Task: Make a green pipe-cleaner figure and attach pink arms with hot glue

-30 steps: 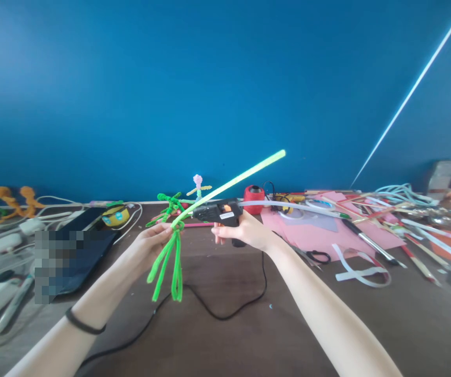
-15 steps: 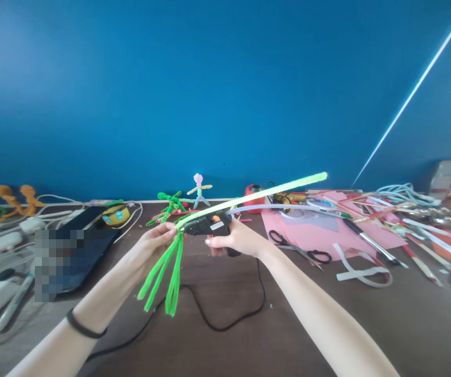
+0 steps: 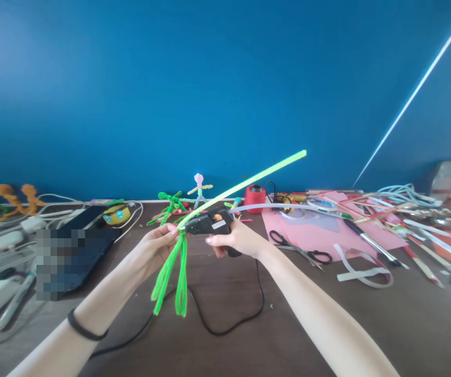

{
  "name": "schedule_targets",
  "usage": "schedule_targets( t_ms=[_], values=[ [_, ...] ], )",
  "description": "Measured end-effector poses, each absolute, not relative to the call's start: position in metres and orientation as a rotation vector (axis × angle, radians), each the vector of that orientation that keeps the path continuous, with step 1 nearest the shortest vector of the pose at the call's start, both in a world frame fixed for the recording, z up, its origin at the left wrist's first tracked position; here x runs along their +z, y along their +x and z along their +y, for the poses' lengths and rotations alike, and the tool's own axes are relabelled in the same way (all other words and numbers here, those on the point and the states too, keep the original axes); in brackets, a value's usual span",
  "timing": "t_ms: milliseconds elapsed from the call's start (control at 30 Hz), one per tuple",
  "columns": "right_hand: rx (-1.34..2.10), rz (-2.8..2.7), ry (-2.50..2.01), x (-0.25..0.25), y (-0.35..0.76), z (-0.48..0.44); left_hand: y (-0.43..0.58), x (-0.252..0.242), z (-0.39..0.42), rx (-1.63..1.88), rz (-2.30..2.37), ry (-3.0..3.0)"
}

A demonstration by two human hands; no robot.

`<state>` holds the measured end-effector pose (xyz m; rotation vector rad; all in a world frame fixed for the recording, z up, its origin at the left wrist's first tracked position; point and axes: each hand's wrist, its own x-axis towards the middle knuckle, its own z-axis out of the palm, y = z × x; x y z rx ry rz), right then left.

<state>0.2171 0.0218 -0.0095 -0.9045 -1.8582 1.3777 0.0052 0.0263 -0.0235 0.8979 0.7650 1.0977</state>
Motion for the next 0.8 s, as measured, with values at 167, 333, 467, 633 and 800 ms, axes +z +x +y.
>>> schedule_targets(
  t_ms=[167,333,467,633,800],
  values=[
    [1.351,-1.904,-0.938,-0.0096,0.2175,0.0219,0.0051,-0.0252,0.0278,1.098,0.762,0.891],
    [1.328,-1.905,-0.980,-0.0072,0.2166,0.0202,0.0046,-0.0260,0.0285,1.094,0.766,0.891],
    [1.314,-1.902,-0.984,-0.0061,0.2161,0.0196,0.0051,-0.0244,0.0272,1.095,0.778,0.883],
    [1.325,-1.893,-0.985,-0.0072,0.2166,0.0200,0.0045,-0.0236,0.0261,1.095,0.779,0.894],
    [1.316,-1.886,-0.985,-0.0089,0.2176,0.0209,0.0045,-0.0241,0.0265,1.100,0.777,0.898]
  ],
)
